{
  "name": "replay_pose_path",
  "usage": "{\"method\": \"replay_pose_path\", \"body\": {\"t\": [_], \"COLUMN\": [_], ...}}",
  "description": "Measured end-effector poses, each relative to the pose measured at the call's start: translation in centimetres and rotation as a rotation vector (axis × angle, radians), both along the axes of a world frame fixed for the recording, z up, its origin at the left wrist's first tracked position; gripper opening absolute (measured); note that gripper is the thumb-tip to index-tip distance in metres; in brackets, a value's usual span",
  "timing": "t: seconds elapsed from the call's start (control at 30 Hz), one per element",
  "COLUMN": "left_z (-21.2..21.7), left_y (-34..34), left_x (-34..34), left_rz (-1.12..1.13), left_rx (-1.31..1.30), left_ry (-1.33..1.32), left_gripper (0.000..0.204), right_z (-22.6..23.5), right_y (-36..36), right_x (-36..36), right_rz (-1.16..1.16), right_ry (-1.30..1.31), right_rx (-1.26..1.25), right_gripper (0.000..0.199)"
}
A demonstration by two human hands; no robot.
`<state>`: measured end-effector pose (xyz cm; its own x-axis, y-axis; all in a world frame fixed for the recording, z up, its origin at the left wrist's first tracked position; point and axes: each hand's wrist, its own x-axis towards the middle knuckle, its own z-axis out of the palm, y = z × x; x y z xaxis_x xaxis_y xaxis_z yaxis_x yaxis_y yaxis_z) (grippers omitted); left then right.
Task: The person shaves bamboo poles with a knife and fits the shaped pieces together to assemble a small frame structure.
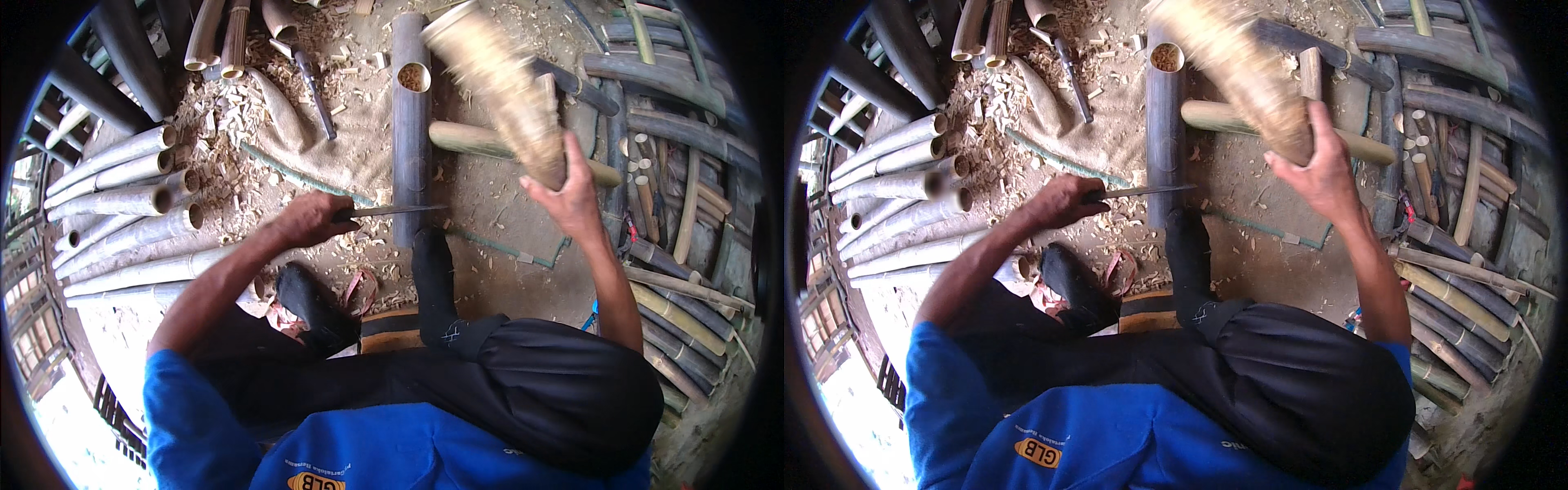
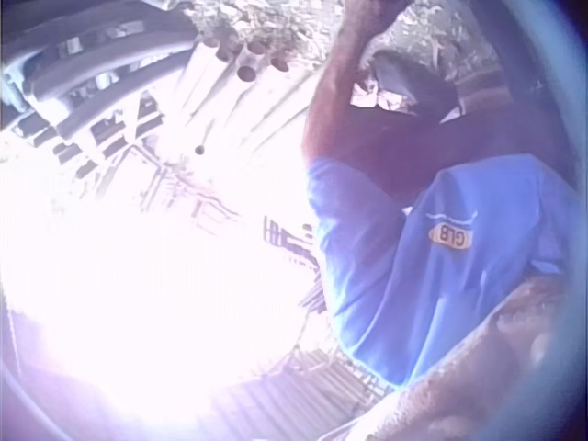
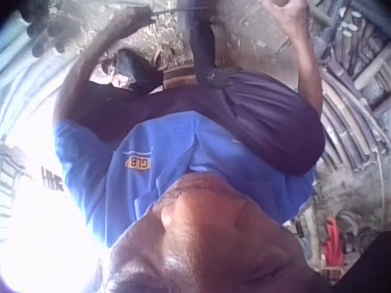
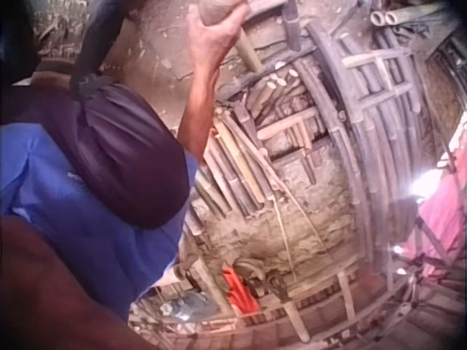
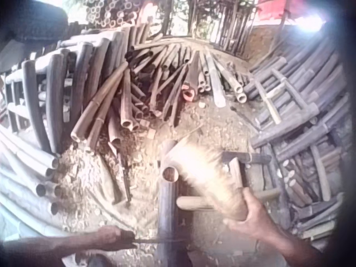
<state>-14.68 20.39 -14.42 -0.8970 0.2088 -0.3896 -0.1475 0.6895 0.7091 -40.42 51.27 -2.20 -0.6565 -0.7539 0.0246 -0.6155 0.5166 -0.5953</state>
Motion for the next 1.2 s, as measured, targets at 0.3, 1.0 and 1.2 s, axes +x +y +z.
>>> {"method": "replay_pose_path", "body": {"t": [0.3, 1.0, 1.2], "left_z": [-0.6, -2.3, -3.4], "left_y": [-5.5, -4.0, -5.4], "left_x": [-7.3, -8.1, -7.1], "left_rz": [0.153, 0.099, 0.105], "left_rx": [-0.177, -0.374, -0.318], "left_ry": [0.112, -0.032, -0.071], "left_gripper": [0.060, 0.056, 0.052], "right_z": [0.1, -3.3, 4.8], "right_y": [0.7, -4.9, -11.0], "right_x": [1.8, 4.4, -1.2], "right_rz": [-0.352, 0.028, 0.167], "right_ry": [-0.851, -0.208, -0.511], "right_rx": [-0.258, -0.105, 0.466], "right_gripper": [0.058, 0.070, 0.113]}}
